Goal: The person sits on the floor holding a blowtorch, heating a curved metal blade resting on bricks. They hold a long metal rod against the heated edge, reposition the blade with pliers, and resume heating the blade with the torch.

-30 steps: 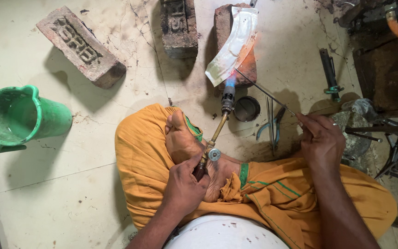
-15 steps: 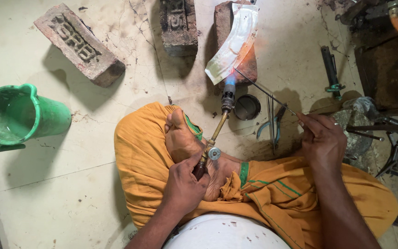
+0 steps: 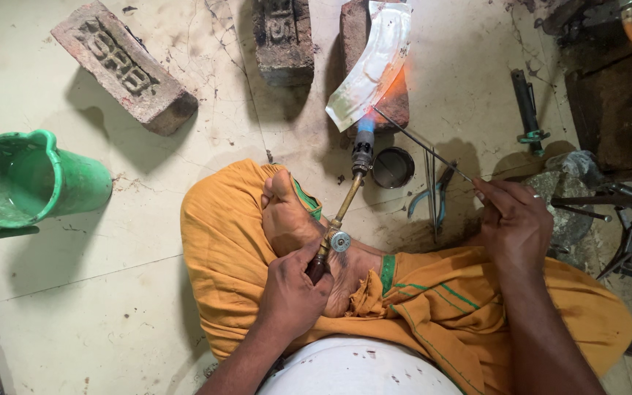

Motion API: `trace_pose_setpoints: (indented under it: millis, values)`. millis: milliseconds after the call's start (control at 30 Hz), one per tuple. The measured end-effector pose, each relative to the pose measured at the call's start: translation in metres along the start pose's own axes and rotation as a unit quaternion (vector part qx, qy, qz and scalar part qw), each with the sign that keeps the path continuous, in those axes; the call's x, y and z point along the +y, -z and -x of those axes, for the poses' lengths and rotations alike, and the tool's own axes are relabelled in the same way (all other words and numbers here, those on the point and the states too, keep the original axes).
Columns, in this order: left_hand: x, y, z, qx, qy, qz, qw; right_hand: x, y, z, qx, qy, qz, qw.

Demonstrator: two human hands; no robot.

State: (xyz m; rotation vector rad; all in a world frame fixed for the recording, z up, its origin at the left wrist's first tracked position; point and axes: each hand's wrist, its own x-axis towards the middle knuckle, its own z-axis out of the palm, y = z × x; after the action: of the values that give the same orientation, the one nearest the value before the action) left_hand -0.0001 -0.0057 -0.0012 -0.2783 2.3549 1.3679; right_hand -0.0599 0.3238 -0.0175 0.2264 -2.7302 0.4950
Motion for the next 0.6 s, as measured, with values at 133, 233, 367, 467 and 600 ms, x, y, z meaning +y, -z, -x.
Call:
trace_pose_setpoints:
  millis: [133, 233, 367, 467, 600]
  values:
    - [0.0026, 0.0005, 0.0004, 0.009, -0.010, 0.009, 1.000, 0.0006, -0.0010, 0.0008, 0.009, 0.007, -0.003, 1.000]
    - [0.0034, 0.0018, 0.0001, -0.001, 0.001, 0.007, 1.000, 0.0012, -0.0003, -0.0003, -0.001, 0.002, -0.005, 1.000]
    - [0.0024, 0.0010, 0.0003, 0.005, -0.006, 0.010, 1.000, -0.0007, 0.0007, -0.0007, 0.000, 0.011, -0.001, 1.000]
    - [-0.0006, 0.0005, 0.0016, 0.014, -0.021, 0.012, 1.000, -0.0017, 0.0019, -0.0017, -0.006, 0.004, -0.001, 1.000]
    - [-0.0035, -0.0005, 0.0028, 0.028, -0.025, 0.038, 0.999, -0.0037, 0.0034, -0.0012, -0.003, 0.002, -0.010, 1.000]
